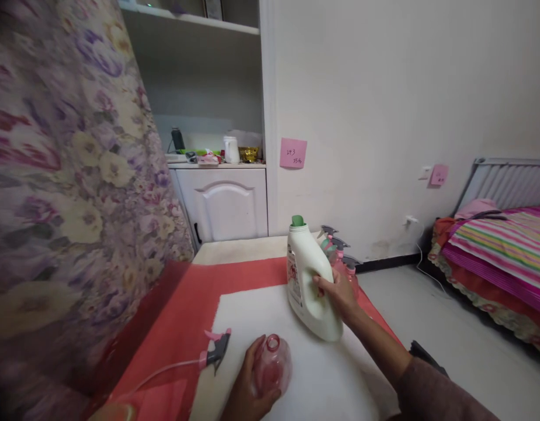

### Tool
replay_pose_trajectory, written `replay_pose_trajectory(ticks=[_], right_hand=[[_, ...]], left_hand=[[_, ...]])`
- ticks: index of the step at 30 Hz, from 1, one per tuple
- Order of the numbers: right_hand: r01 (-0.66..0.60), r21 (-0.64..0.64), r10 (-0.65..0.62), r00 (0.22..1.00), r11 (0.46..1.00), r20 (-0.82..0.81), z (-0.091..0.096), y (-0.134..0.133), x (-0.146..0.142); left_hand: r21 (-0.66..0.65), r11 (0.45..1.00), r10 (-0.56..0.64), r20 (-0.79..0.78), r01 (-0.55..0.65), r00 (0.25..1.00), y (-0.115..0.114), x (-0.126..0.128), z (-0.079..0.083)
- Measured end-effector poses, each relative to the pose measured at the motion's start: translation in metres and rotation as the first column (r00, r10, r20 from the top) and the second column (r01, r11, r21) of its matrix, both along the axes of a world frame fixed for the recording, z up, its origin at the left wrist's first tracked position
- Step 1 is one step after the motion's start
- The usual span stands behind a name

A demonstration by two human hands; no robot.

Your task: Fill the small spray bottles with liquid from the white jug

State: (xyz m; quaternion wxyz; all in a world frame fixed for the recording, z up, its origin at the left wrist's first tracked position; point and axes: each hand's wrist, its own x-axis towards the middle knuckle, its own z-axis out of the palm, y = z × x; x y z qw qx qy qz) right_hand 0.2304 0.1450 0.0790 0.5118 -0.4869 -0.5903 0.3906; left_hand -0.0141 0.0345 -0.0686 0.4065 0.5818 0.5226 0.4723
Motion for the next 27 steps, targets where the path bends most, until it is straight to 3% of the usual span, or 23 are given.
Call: replay_pose_trajectory(ticks=[4, 7, 15, 20, 24, 27], right_hand=[[-0.071, -0.025, 0.072, 0.997, 0.997, 0.022, 0.020, -0.027, 0.021], [-0.109, -0.047, 0.115, 0.985, 0.993, 0.132, 0.032, -0.045, 0.037], [-0.237, -0.130, 0.271, 0.844, 0.963, 0.463, 0.066, -0.083, 0.057], [-0.246, -0.118, 0.265, 0.738, 0.962, 0.621, 0.080, -0.090, 0.062], [-0.355, -0.026, 0.259, 0.628, 0.934, 0.734, 0.083, -0.087, 0.067], [-0.432, -0.068, 0.330, 0.569, 0.899, 0.753, 0.085, -0.084, 0.070]], left_hand=[[0.020, 0.999, -0.035, 0.031, 0.035, 0.999, -0.004, 0.001, 0.012], [0.021, 1.000, -0.015, 0.037, 0.014, 0.999, -0.008, 0.000, 0.024], [0.018, 1.000, -0.010, 0.081, 0.009, 0.997, -0.015, -0.007, 0.036], [0.048, 0.999, -0.011, 0.108, 0.006, 0.994, -0.015, -0.008, 0.035], [0.024, 1.000, -0.017, 0.139, 0.014, 0.990, -0.016, -0.008, 0.041], [0.010, 1.000, -0.027, 0.177, 0.026, 0.984, -0.018, -0.007, 0.046]])
